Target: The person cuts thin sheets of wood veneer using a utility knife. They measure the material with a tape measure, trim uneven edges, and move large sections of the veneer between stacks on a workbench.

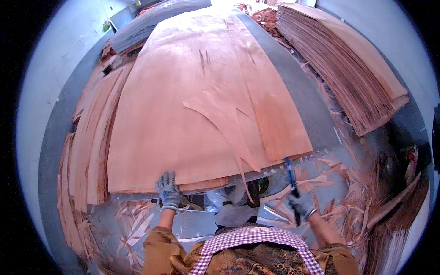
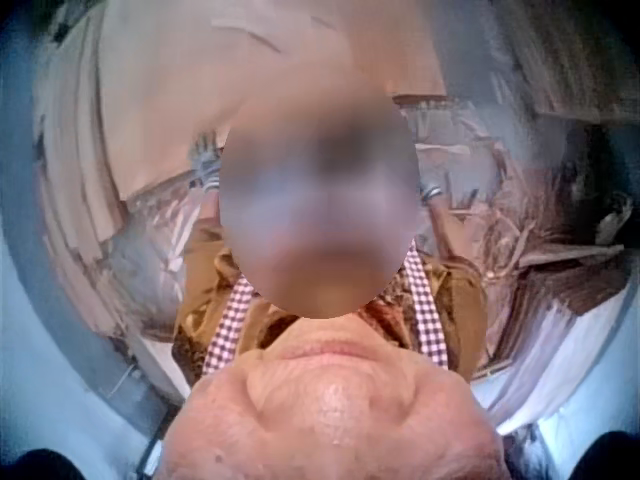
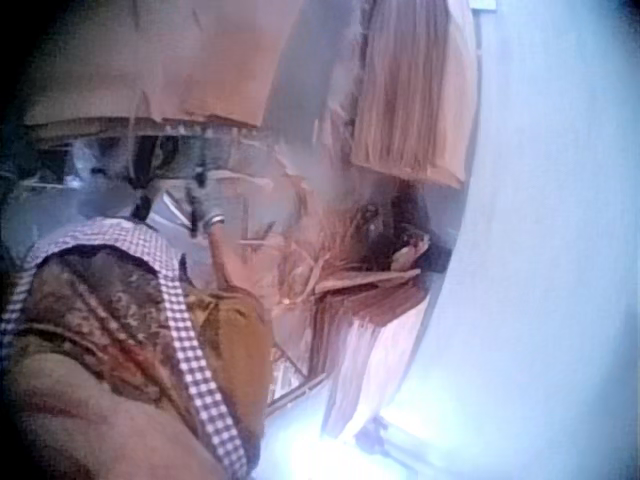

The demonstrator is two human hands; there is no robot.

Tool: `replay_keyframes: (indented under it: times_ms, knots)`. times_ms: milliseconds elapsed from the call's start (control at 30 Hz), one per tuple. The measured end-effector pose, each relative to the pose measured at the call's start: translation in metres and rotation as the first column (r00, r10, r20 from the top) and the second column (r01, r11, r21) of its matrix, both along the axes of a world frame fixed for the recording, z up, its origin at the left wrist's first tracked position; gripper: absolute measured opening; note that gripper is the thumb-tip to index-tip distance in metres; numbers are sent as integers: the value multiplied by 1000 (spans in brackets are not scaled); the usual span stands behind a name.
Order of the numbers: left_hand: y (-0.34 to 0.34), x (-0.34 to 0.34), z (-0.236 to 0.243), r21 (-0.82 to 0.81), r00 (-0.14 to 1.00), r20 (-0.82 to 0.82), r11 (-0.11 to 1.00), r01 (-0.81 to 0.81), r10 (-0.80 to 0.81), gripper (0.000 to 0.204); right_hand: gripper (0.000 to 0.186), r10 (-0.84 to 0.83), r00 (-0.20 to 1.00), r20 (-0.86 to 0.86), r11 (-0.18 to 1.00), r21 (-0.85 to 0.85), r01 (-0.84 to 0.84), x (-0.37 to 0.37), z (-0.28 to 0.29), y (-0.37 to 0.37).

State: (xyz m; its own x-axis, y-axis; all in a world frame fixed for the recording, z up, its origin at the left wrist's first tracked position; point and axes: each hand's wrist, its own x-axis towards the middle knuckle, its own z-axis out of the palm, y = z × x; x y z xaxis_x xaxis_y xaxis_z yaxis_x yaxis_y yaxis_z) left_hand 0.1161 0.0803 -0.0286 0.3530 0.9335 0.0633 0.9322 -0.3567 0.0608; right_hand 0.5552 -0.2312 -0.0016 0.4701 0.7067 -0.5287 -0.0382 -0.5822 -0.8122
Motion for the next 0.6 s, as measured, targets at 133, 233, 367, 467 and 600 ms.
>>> replay_keyframes:
  times_ms: [133, 233, 367, 467, 600]
  knots:
    - [0, -5, 3, -11, 999, -34, 1000, 3, -4, 61, 20, -126, 983, -132, 990, 41, 132, -20, 119, 5]
    - [3, -2, 7, -10, 997, -67, 1000, 26, -27, 60, 11, -228, 965, 127, 966, 155, 208, 50, 138, -32]
    - [4, -2, 5, 22, 998, -41, 999, 42, -41, 59, 14, 66, 485, 872, 982, -143, 123, 143, 87, -82]
    - [4, -5, 5, 35, 996, -64, 998, 58, -55, 58, 14, 84, 408, 909, 985, -137, 102, 143, 53, -89]
    - [2, 6, 13, -49, 993, -112, 998, 30, -35, 58, 14, 111, 572, 813, 957, -242, 158, 129, 47, -89]
